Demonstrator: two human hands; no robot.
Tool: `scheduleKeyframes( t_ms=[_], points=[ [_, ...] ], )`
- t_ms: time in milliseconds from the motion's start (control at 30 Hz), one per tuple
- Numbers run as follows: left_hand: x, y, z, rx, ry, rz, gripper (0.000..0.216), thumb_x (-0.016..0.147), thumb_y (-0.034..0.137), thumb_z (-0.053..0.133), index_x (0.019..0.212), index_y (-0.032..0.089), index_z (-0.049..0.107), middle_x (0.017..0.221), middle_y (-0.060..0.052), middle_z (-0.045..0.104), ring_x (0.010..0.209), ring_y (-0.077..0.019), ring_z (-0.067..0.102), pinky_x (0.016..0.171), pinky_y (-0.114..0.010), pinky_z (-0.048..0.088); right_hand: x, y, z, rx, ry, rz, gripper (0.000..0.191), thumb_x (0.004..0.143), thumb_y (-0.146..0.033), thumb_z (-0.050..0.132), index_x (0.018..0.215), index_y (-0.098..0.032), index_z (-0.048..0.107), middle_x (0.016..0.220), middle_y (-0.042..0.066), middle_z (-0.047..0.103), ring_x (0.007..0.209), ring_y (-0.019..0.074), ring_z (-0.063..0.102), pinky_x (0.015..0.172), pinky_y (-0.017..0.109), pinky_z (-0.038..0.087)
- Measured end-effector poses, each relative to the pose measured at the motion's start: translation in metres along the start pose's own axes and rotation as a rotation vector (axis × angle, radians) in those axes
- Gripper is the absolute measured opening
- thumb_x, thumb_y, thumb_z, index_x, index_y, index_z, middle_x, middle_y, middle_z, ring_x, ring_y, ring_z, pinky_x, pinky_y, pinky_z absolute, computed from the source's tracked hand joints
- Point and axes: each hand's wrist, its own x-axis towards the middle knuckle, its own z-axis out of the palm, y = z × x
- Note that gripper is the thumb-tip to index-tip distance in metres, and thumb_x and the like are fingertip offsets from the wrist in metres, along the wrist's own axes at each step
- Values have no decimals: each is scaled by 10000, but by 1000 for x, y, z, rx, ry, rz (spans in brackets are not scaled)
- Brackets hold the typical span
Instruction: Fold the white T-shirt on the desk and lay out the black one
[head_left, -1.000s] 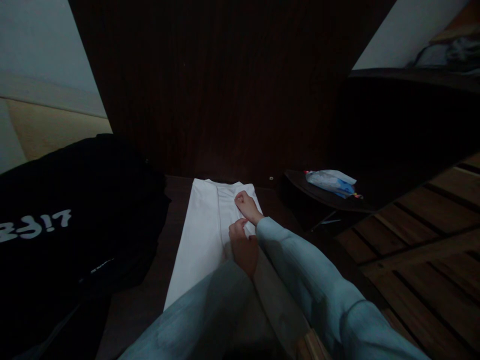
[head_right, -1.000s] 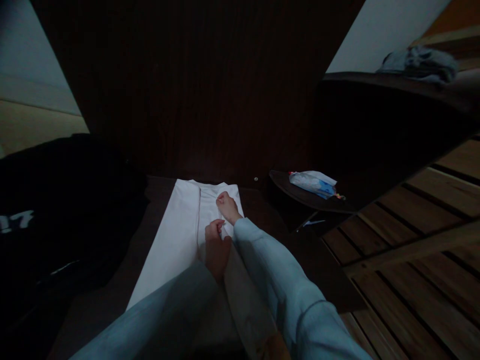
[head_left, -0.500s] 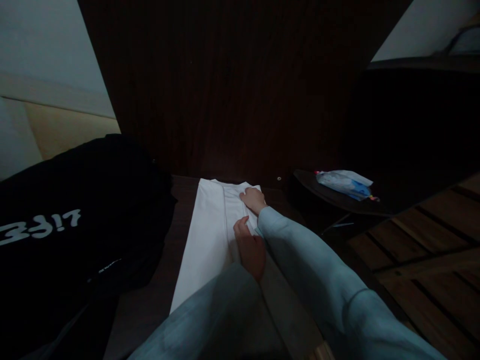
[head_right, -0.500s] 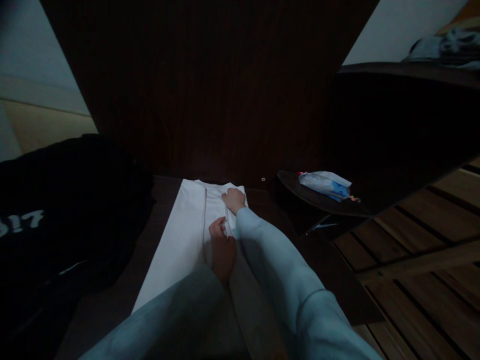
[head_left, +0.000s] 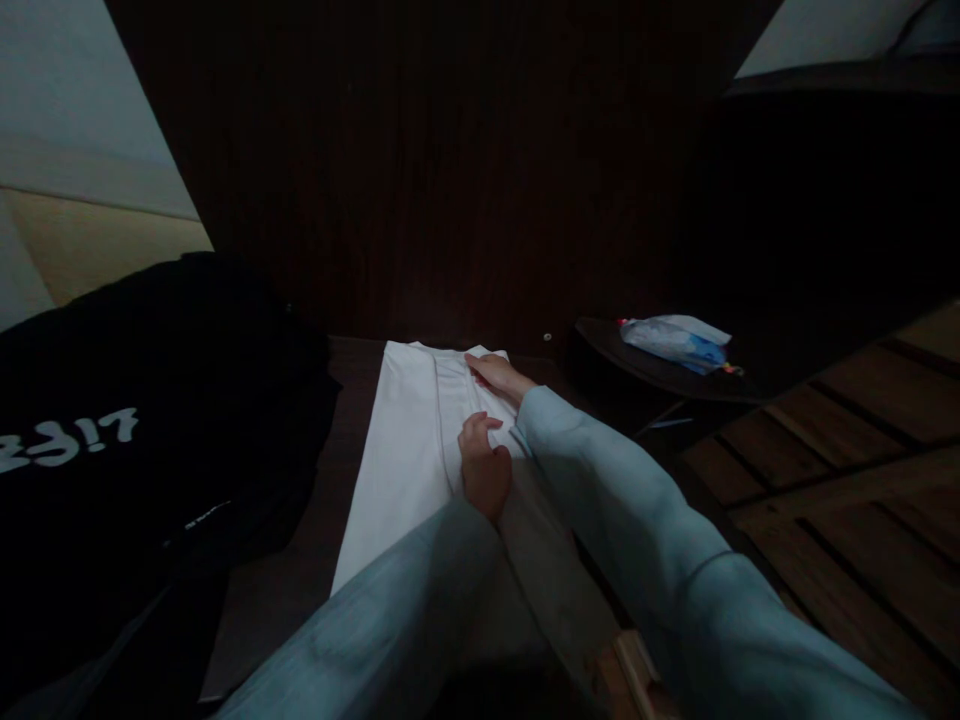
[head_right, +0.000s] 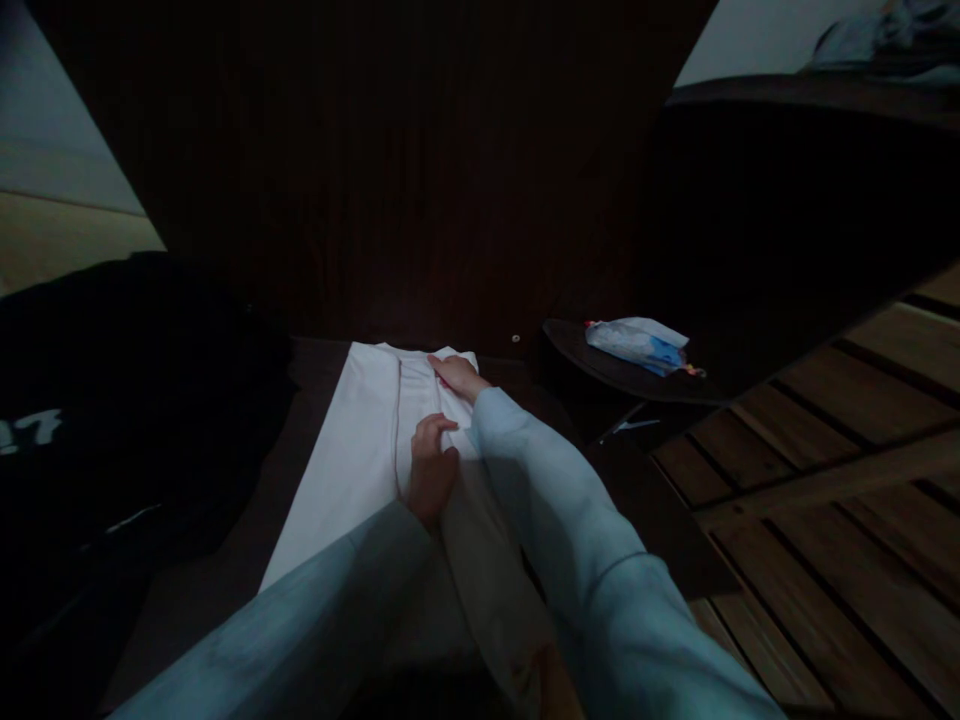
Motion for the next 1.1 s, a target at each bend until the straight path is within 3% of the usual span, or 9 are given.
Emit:
scheduleKeyframes(
  t_ms=[133,233,333,433,500,600,733,900,1100],
  points=[
    [1,-7,1,160,-120,148,405,550,-3,386,886,150,551,1203,-105,483,1167,-218,402,1006,-398,310,-51,13,-25,308,-110,-122,121,777,-229,506,767,-129,573,746,18,611,685,90,549,677,202,428],
    [1,-9,-1,326,-238,306,366,604,45,414,931,120,559,1146,-136,533,1185,-246,391,1027,-440,264,-130,40,-35,286,68,-251,133,723,-233,555,830,-154,560,811,13,601,750,110,544,732,231,422],
    [0,-9,-1,467,-269,349,372,657,110,434,1012,63,538,1154,-188,528,1200,-285,367,1017,-465,258,-224,71,-34,206,211,-210,158,781,-317,482,727,-177,533,719,12,568,682,116,521,652,225,418],
    [-1,-6,-1,557,-260,317,399,671,149,450,1046,34,523,1216,-214,477,1190,-310,364,1001,-442,281,-302,88,-22,118,222,-128,189,789,-323,457,658,-193,499,635,1,536,591,108,502,561,212,396],
    [0,-4,-3,593,-247,312,389,683,170,452,1045,46,524,1213,-203,479,1176,-310,373,995,-426,290,-335,90,-9,29,143,-77,142,774,-301,481,673,-201,494,630,-8,532,587,110,502,546,211,382],
    [2,-1,-6,615,-193,304,346,705,188,443,1018,75,536,1149,-171,518,1120,-292,413,969,-398,320,-358,86,17,-81,119,-24,79,688,-231,557,737,-204,502,694,-6,554,620,123,511,555,222,378],
    [6,0,-10,585,-151,244,272,733,163,397,945,106,558,982,-129,580,985,-254,484,902,-361,378,-366,89,50,-167,268,6,209,623,-86,486,789,-201,538,809,37,582,750,166,544,642,259,412],
    [6,1,-12,597,-167,223,275,755,121,352,931,113,564,974,-119,592,964,-231,493,891,-327,380,-380,99,60,-192,353,172,198,658,-106,464,774,-214,583,766,64,595,722,197,567,619,284,429],
    [14,8,-18,789,-316,287,255,777,194,380,955,145,556,1043,-121,567,1004,-256,481,827,-366,404,-408,103,72,-128,310,20,364,696,-178,446,1013,-306,571,910,58,627,869,226,591,689,309,471]
  ],
)
